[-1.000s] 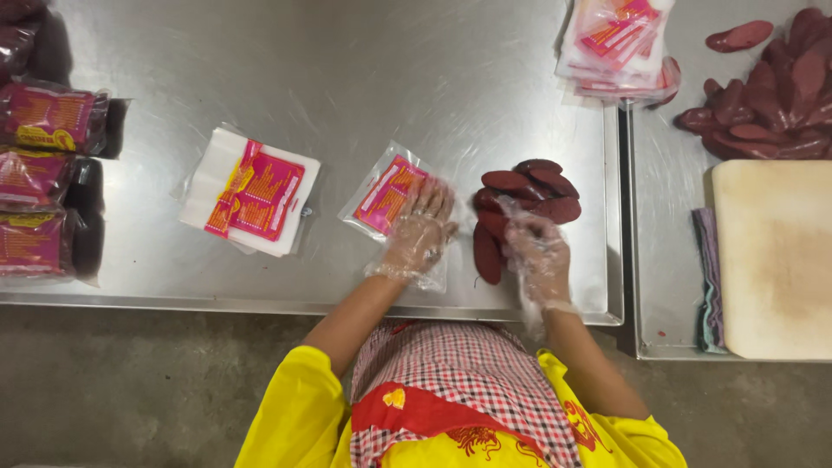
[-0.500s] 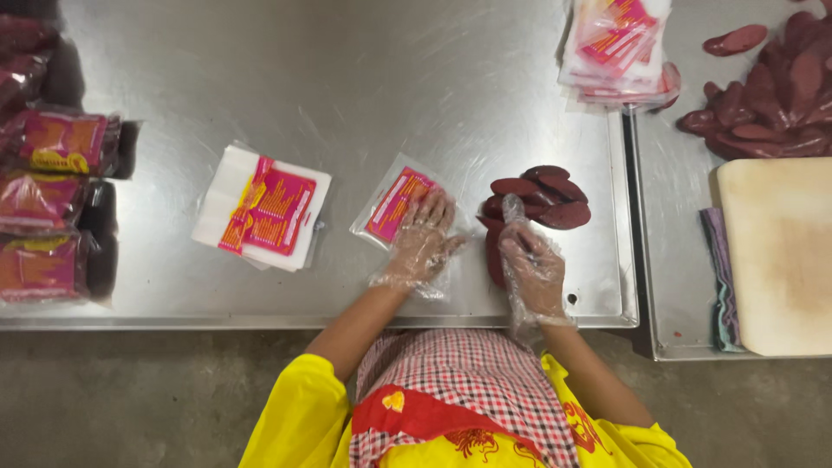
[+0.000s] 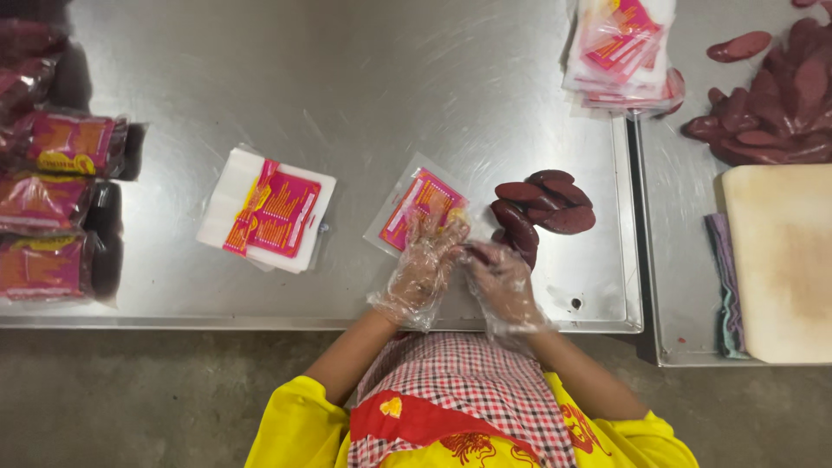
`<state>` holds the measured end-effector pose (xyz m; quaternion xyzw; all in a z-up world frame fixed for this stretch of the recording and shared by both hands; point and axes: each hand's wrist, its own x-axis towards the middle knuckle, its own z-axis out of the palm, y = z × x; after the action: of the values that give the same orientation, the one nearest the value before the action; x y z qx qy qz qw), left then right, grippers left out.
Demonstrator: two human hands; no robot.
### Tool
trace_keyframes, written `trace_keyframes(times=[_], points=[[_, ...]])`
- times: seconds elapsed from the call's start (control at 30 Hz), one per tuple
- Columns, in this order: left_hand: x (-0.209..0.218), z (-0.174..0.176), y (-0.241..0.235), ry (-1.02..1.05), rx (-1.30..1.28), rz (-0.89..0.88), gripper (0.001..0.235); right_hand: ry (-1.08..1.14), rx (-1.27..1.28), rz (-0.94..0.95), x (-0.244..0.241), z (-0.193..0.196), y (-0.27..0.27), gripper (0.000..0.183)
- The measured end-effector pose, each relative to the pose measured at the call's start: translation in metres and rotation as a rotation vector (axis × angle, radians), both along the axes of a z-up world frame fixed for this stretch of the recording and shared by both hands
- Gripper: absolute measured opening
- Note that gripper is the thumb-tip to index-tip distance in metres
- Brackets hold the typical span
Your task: The person packs multiple dark-colored food items into plastic bags by hand, placing the filled bags on the metal table surface.
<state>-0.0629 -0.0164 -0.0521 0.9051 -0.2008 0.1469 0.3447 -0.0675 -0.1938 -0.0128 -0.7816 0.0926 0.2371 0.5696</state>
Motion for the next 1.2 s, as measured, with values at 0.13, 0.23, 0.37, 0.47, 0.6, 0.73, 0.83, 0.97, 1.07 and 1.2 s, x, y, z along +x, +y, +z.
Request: trace_keyframes(times=[0.13,0.23,0.37,0.47,0.6,0.73,0.83,0.97,1.07,1.2], points=[[-0.005,-0.012,0.008,0.016,-0.003,0.076,0.043,-0.36,0.096,0.184,0.036,-0.055,0.01,0.026],[-0.004,-0.019,0.01,-0.071,0.018,0.064,0.043,-0.288,0.1,0.346,0.058,-0.08,0.025,0.028],[-0.004,-0.02,0.007,-0.157,-0.086,0.046,0.048,-0.285,0.139,0.592,0.084,-0.087,0.051,0.032],[0.005,-0.027,0.007,-0.102,-0.006,0.053,0.047,-0.275,-0.006,0.793,0.092,-0.096,0.045,0.036],[0.012,-0.045,0.002,-0.039,-0.174,-0.079,0.041,-0.292,-0.176,1.001,0.083,-0.112,0.025,0.041],[0.002,-0.033,-0.006,0.357,-0.405,-0.147,0.046,-0.275,-0.297,0.991,0.071,-0.084,0.006,0.044],[0.005,-0.019,-0.007,0.401,-0.425,0.099,0.032,-0.353,-0.237,0.942,0.061,-0.055,-0.025,0.046],[0.003,-0.003,-0.011,0.306,-0.397,0.06,0.033,-0.831,-0.109,0.535,0.068,-0.012,-0.072,0.054],[-0.003,0.004,-0.013,0.237,-0.382,0.063,0.033,-0.483,-0.362,0.087,0.078,0.038,-0.077,0.037],[-0.005,0.005,-0.025,0.083,-0.17,0.014,0.06,-0.042,-0.576,0.088,0.067,0.065,-0.079,0.034]])
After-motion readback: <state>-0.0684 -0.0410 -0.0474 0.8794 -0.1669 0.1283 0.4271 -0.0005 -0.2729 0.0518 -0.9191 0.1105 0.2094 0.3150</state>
